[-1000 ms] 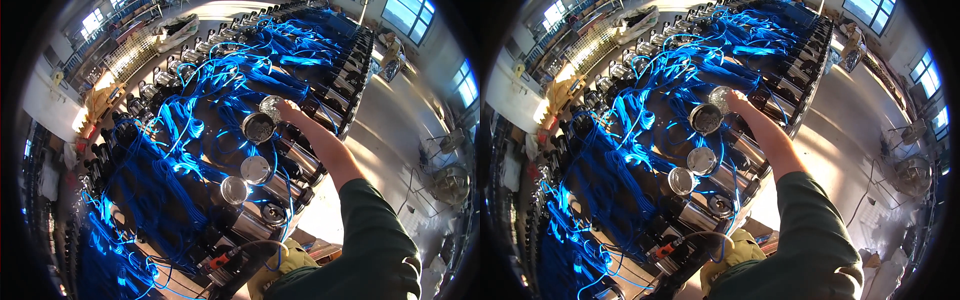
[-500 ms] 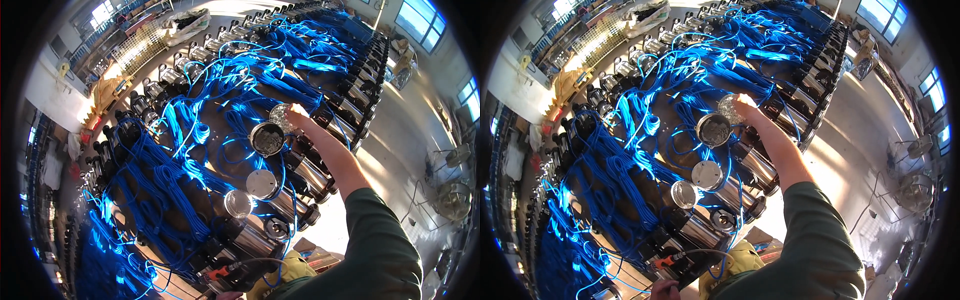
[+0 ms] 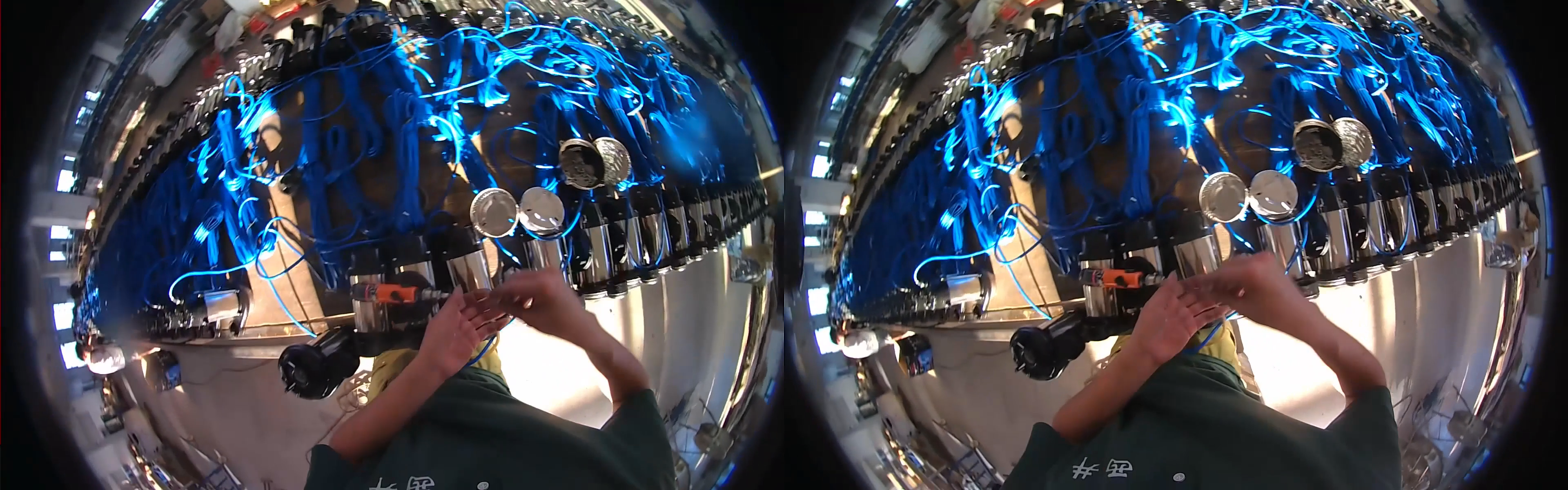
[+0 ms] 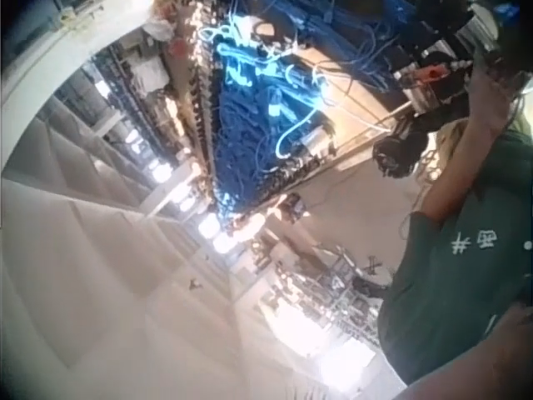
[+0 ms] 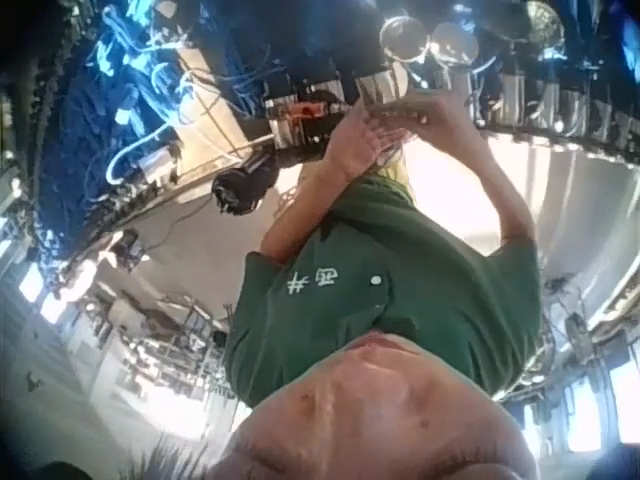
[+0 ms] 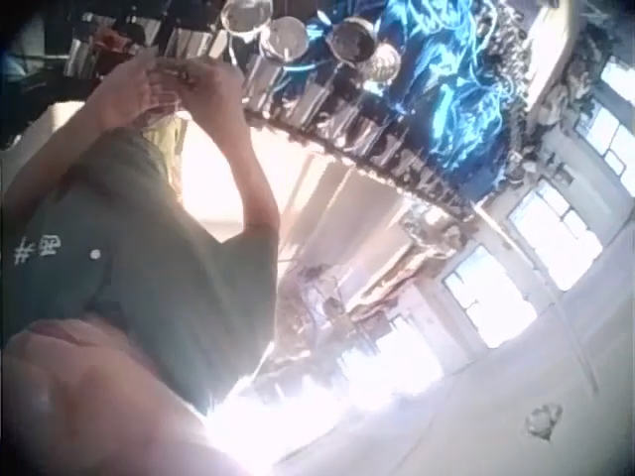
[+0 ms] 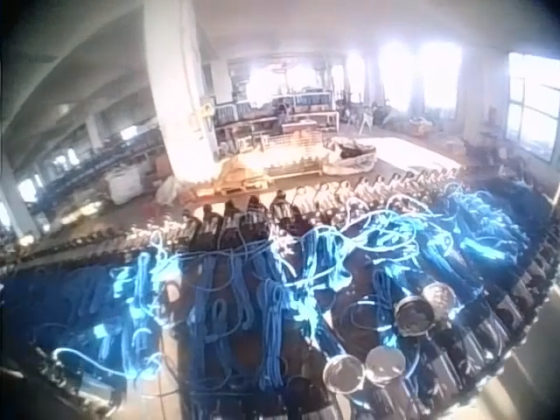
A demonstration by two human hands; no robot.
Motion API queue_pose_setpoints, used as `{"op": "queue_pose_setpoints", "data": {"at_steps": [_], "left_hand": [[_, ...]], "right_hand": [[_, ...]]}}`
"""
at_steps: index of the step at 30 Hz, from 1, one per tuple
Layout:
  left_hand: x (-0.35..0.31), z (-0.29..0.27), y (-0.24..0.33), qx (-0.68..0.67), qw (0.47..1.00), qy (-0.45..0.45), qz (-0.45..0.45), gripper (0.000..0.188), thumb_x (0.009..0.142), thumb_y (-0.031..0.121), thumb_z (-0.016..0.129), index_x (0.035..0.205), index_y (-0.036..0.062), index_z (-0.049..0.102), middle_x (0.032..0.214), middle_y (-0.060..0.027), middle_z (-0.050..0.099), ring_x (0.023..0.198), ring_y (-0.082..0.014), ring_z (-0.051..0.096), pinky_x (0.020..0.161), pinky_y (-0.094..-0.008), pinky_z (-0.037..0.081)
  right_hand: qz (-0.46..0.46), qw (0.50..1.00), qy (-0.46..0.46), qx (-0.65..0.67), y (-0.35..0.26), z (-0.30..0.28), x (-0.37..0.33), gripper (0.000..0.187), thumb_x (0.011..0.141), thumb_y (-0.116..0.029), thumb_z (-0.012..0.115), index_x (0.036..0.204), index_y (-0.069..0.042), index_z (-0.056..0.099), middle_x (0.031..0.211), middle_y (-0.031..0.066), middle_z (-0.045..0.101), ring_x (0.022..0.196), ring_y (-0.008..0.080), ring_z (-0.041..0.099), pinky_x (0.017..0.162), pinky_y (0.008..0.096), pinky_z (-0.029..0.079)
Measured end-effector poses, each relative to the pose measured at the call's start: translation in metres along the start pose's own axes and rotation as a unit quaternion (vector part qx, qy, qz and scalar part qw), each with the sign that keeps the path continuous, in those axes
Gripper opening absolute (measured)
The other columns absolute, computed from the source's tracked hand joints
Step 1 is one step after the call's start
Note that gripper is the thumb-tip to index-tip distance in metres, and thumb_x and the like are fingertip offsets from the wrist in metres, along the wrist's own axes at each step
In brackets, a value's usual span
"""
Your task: The person assembles water pumps by placing a circular metal cover onto each pump and securing it using an orange pneumatic screwdriver.
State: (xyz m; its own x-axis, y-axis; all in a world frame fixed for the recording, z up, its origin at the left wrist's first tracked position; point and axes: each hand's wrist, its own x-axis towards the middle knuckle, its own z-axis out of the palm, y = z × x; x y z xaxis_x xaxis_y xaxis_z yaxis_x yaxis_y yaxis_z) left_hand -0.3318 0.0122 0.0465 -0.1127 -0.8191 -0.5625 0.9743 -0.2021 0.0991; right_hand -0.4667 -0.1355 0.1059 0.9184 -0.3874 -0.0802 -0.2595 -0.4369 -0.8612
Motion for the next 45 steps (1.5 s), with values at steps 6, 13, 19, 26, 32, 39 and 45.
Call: {"op": "queue_pose_setpoints", "data": {"at_steps": [6, 13, 19, 26, 32, 39, 45], "left_hand": [[-0.107, -0.016, 0.015, 0.025, 0.984, 0.073, 0.163, 0.034, 0.101, 0.020, 0.034, 0.115, -0.0040, 0.054, 0.114, -0.0160, 0.061, 0.109, -0.0279, 0.058, 0.101, -0.0408, 0.044], [-0.210, -0.007, 0.054, 0.088, 0.943, 0.070, 0.314, 0.042, 0.101, 0.021, 0.034, 0.127, -0.0098, 0.046, 0.130, -0.0243, 0.051, 0.125, -0.0348, 0.049, 0.110, -0.0390, 0.037], [-0.264, -0.039, 0.086, 0.056, 0.939, 0.029, 0.337, 0.040, 0.099, 0.016, 0.037, 0.128, -0.0110, 0.044, 0.130, -0.0279, 0.050, 0.125, -0.0366, 0.049, 0.109, -0.0394, 0.039], [-0.300, -0.075, 0.132, 0.081, 0.947, 0.001, 0.310, 0.035, 0.099, 0.012, 0.037, 0.126, -0.0089, 0.048, 0.122, -0.0285, 0.055, 0.116, -0.0375, 0.057, 0.102, -0.0415, 0.046], [-0.317, -0.118, 0.173, 0.227, 0.922, 0.004, 0.314, 0.028, 0.100, 0.015, 0.039, 0.121, -0.0015, 0.049, 0.102, -0.0220, 0.064, 0.083, -0.0295, 0.065, 0.072, -0.0362, 0.053], [-0.306, -0.142, 0.187, 0.210, 0.948, 0.003, 0.238, 0.015, 0.100, 0.016, 0.043, 0.103, 0.0036, 0.051, 0.083, -0.0158, 0.066, 0.061, -0.0203, 0.060, 0.052, -0.0293, 0.047], [-0.288, -0.160, 0.173, 0.240, 0.954, -0.021, 0.178, 0.017, 0.093, 0.012, 0.059, 0.104, 0.0004, 0.063, 0.083, -0.0089, 0.066, 0.064, -0.0157, 0.060, 0.051, -0.0271, 0.045]], "right_hand": [[0.044, 0.963, 0.020, 0.267, -0.039, 0.075, 0.018, 0.016, 0.085, -0.009, 0.069, 0.099, -0.003, 0.068, 0.081, 0.0046, 0.067, 0.066, 0.0134, 0.065, 0.054, 0.0260, 0.050], [0.420, 0.512, 0.030, 0.749, -0.028, 0.229, 0.102, 0.031, 0.094, -0.020, 0.057, 0.118, -0.003, 0.047, 0.104, 0.0137, 0.059, 0.092, 0.0235, 0.062, 0.075, 0.0324, 0.054], [0.485, 0.371, 0.170, 0.774, -0.004, 0.296, 0.167, 0.037, 0.092, -0.033, 0.060, 0.111, -0.005, 0.046, 0.101, 0.0176, 0.060, 0.080, 0.0301, 0.068, 0.062, 0.0311, 0.058], [0.466, 0.526, 0.283, 0.653, -0.013, 0.321, 0.175, 0.040, 0.083, -0.045, 0.064, 0.104, -0.013, 0.052, 0.087, 0.0110, 0.066, 0.061, 0.0158, 0.065, 0.044, 0.0190, 0.049], [0.369, 0.569, 0.263, 0.686, -0.050, 0.278, 0.157, 0.037, 0.077, -0.054, 0.059, 0.072, -0.018, 0.055, 0.063, -0.0004, 0.058, 0.041, 0.0055, 0.041, 0.039, 0.0167, 0.031], [-0.092, 0.599, 0.517, 0.605, -0.162, 0.271, 0.111, 0.036, 0.087, -0.015, 0.049, 0.119, 0.000, 0.051, 0.119, 0.0173, 0.059, 0.107, 0.0273, 0.059, 0.092, 0.0360, 0.047], [-0.187, 0.668, 0.549, 0.466, -0.216, 0.293, 0.081, 0.062, 0.075, -0.004, 0.047, 0.135, 0.003, 0.034, 0.091, 0.0086, 0.050, 0.073, 0.0161, 0.050, 0.064, 0.0285, 0.045]]}}
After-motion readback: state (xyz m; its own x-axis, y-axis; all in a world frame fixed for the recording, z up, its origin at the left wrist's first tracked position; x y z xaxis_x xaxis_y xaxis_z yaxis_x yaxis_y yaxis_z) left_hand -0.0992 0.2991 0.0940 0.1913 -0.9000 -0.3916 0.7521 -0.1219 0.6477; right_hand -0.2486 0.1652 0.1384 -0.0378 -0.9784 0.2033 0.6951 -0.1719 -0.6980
